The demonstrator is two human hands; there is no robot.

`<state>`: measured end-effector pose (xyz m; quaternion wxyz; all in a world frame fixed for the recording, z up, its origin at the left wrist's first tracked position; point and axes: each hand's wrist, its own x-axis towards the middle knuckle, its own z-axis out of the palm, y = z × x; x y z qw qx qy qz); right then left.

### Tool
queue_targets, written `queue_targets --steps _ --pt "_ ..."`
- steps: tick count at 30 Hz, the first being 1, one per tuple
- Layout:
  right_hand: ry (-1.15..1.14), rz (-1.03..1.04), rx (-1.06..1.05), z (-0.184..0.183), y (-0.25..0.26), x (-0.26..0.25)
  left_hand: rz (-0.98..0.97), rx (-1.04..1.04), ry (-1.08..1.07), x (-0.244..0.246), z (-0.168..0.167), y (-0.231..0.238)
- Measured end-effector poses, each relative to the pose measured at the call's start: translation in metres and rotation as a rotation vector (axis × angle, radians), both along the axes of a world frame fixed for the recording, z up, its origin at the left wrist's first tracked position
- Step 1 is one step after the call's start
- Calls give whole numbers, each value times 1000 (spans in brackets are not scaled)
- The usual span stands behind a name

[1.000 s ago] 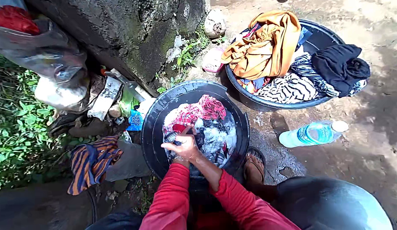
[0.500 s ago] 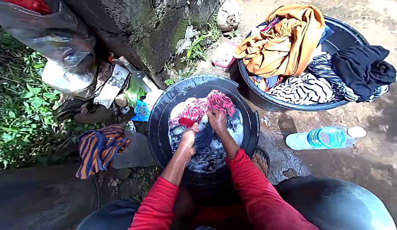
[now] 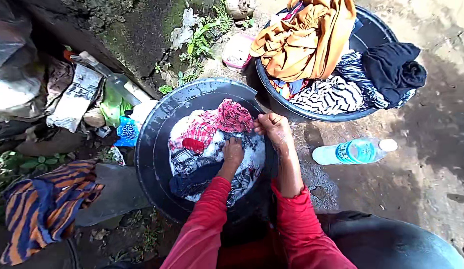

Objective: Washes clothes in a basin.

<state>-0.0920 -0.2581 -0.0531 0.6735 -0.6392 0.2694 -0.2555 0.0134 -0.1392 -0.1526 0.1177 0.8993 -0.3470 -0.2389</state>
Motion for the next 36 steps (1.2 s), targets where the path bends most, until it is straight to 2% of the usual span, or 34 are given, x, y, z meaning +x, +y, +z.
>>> queue_targets --steps 3,5,6,9,12,16,19,22,24,28,31,33,36 --pt "109 105 -38 -7 0 3 -49 108 69 9 -40 -5" --pt "304 288 -66 -16 -8 5 -101 155 206 15 -42 7" --pt "385 365 -95 -24 -10 8 -85 90 299 18 -34 16" --pt "401 417 -142 -45 4 20 84 -243 467 28 23 44" --pt "229 517 98 -43 36 36 138 -421 437 32 100 72" --pt "-85 499 208 13 85 56 225 -651 311 42 177 106" --pt "-202 435 83 62 115 68 350 -877 428 46 215 133" --pt "-265 360 -17 89 124 72 463 -1081 669 38 244 155" --pt "-290 353 -1 98 120 68 520 -1124 714 30 251 160" --pt "-295 363 7 108 109 49 536 -1113 658 18 251 152" --pt "-242 333 -50 111 105 36 527 -1083 631 12 256 147" --pt "-195 240 -99 113 112 33 543 -1078 631 9 257 144" --pt "-53 163 -97 123 127 30 497 -1072 651 5 251 139"
